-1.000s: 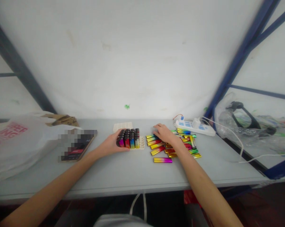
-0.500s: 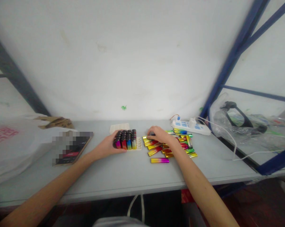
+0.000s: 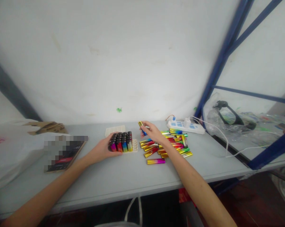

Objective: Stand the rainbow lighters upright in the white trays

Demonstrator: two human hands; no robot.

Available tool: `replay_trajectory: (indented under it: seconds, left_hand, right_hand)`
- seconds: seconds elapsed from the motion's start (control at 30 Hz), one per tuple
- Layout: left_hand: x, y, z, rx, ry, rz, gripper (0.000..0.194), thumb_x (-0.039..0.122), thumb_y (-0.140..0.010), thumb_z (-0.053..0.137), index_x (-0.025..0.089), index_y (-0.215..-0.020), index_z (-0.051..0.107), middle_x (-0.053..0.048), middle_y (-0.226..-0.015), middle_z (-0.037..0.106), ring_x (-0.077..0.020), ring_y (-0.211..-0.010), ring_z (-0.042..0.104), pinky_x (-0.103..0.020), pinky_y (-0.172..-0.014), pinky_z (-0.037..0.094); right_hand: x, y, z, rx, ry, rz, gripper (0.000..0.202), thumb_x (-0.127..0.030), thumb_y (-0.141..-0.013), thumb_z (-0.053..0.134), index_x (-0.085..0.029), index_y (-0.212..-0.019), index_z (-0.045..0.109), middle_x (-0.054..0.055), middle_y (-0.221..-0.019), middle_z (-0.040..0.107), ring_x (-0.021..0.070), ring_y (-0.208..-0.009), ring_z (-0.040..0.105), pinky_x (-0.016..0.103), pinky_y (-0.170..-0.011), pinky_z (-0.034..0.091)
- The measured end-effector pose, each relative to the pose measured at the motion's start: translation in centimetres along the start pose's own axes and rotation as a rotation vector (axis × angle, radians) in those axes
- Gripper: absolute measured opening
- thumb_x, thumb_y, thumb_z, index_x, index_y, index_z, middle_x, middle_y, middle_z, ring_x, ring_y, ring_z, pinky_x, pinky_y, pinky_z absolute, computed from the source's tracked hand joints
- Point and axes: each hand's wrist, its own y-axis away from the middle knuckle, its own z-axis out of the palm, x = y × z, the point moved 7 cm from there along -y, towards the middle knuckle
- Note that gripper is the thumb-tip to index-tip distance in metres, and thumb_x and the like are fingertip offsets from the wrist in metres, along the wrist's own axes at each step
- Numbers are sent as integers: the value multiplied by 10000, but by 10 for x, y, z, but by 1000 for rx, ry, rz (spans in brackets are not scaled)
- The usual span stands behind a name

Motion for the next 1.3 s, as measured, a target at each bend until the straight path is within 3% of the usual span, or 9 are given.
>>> replay_trajectory:
  seconds: [0.17, 0.27, 0.33, 0.47, 0.6, 0.8, 0.97, 1.13, 1.3]
  left_hand:
    - [-1, 0, 0, -3, 22, 8, 870, 485, -668, 848, 218, -1392, 446, -91, -1318, 676, -329, -1189, 656, -435, -1024, 519]
    - [-1, 0, 1, -5, 24, 5, 865, 470, -672, 851, 219, -1393, 444, -95, -1326, 671, -323, -1183, 660, -429, -1018, 523]
    - [0, 0, 0, 0, 23, 3, 854, 466, -670, 856, 221, -1383, 455, -92, -1321, 673, -321, -1179, 659, -426, -1011, 526]
    - [-2, -1, 1, -1, 58, -5, 834, 471, -663, 861, 223, -1363, 480, -75, -1290, 687, -314, -1149, 670, -416, -980, 541]
    - [-6, -1, 2, -12, 122, 0, 846, 472, -661, 863, 219, -1366, 470, -80, -1318, 670, -309, -1176, 657, -423, -1017, 528]
    - [-6, -2, 1, -23, 99, 14, 840, 462, -673, 860, 222, -1374, 465, -85, -1347, 650, -318, -1213, 630, -445, -1054, 504]
    - [-5, -2, 1, -21, 54, 26, 844, 453, -690, 852, 215, -1390, 446, -90, -1352, 648, -312, -1208, 637, -424, -1048, 503]
    - [-4, -2, 0, -13, 8, 28, 853, 482, -695, 844, 217, -1399, 443, -93, -1363, 644, -320, -1215, 635, -428, -1045, 502]
    - [-5, -2, -1, -6, 1, 24, 852, 483, -685, 843, 218, -1394, 450, -86, -1344, 659, -325, -1200, 647, -426, -1028, 515]
  right_hand:
    - [-2, 2, 11, -37, -150, 84, 428, -577, -927, 564, -207, -1142, 562, -44, -773, 541, 80, -512, 466, 220, -471, 418]
    - [2, 2, 14, -36, -21, 91, 478, -572, -948, 527, -182, -1203, 632, -73, -633, 466, 83, -466, 351, 225, -454, 321]
    - [3, 0, 11, 14, 121, 36, 470, -556, -940, 551, -184, -1199, 675, -56, -646, 514, 95, -521, 380, 232, -512, 334]
    - [9, -3, 6, 107, 275, -41, 400, -545, -852, 679, -175, -1002, 711, -18, -757, 622, 117, -630, 469, 246, -611, 374]
    - [17, -5, 10, 70, 273, 13, 467, -613, -894, 598, -166, -766, 645, -35, -632, 517, 118, -586, 426, 251, -565, 319]
    - [12, -3, 24, -15, 68, -25, 452, -616, -975, 455, -189, -895, 581, -12, -773, 596, 124, -643, 552, 262, -663, 442]
    - [24, -4, 28, 1, -77, 85, 433, -650, -940, 485, -226, -856, 466, -88, -613, 351, 88, -476, 312, 223, -463, 270]
    - [10, -1, 19, 128, 206, 53, 506, -645, -933, 455, -216, -673, 392, -52, -606, 337, 103, -558, 322, 249, -517, 246]
    - [0, 4, 16, 216, 414, 30, 433, -502, -898, 464, -212, -599, 344, -41, -609, 294, 107, -593, 306, 263, -558, 222]
